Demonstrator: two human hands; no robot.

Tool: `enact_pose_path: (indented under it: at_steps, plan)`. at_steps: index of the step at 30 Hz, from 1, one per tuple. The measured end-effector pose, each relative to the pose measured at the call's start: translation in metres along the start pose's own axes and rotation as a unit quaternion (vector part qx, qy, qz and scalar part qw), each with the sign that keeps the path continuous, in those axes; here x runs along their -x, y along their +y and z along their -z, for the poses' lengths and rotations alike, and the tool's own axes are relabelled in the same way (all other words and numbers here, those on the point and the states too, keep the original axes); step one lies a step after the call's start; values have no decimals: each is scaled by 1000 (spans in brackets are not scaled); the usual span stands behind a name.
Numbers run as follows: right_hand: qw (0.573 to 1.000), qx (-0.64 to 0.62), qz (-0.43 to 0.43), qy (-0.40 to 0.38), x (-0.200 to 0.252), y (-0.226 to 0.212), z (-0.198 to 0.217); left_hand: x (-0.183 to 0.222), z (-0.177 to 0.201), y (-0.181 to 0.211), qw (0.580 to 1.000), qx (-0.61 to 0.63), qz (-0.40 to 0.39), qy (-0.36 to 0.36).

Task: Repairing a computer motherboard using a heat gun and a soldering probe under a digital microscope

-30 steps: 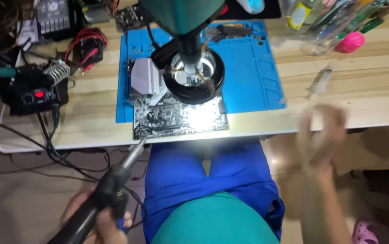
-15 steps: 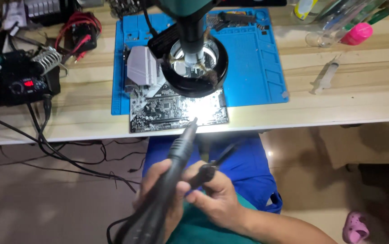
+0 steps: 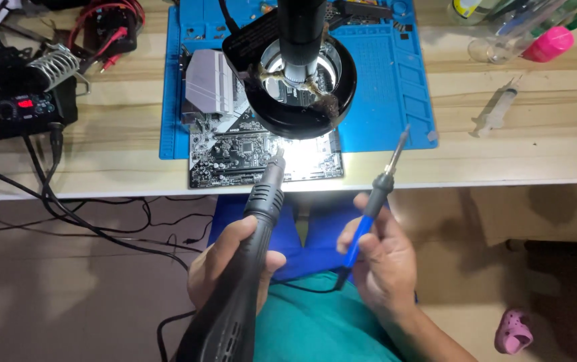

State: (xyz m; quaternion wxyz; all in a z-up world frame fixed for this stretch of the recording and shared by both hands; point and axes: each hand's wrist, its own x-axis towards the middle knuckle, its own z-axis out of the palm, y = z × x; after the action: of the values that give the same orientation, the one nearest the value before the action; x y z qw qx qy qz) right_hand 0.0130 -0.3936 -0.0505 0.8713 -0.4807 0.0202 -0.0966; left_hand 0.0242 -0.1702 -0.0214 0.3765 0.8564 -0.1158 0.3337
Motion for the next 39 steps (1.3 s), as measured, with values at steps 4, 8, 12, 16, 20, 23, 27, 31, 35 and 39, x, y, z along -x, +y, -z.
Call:
enact_pose_path:
  at_steps: [4,8,12,16,20,23,27,31,35,39]
  plan:
    - [1000,10,10,20,-2,-14,5,-7,2,5,999,17,24,-33]
    - [999,25,4,24,-8,-19,12,-17,3,8,995,-9,69,-70]
    - [990,133,32,34,-14,-22,13,-26,3,8,997,27,12,-71]
    - [985,158,67,-12,-16,-28,8,-24,2,6,994,24,38,-95]
    - [993,98,53,-35,-17,-19,31,-32,1,8,994,44,5,-95]
    - [995,56,65,-58,-21,-16,40,-35,-1,7,995,56,-13,-83]
    - [949,239,194,-65,-34,-11,43,-40,1,6,997,9,-17,-77]
    - [797,488,354,-17,-54,1,56,-46,-1,6,991,-19,-9,-133]
    - [758,525,386,-17,-80,-6,37,-50,-8,-7,988,-34,-103,-111]
    - [774,513,364,-78,-97,-4,40,-52,-17,-6,985,-47,-130,-104]
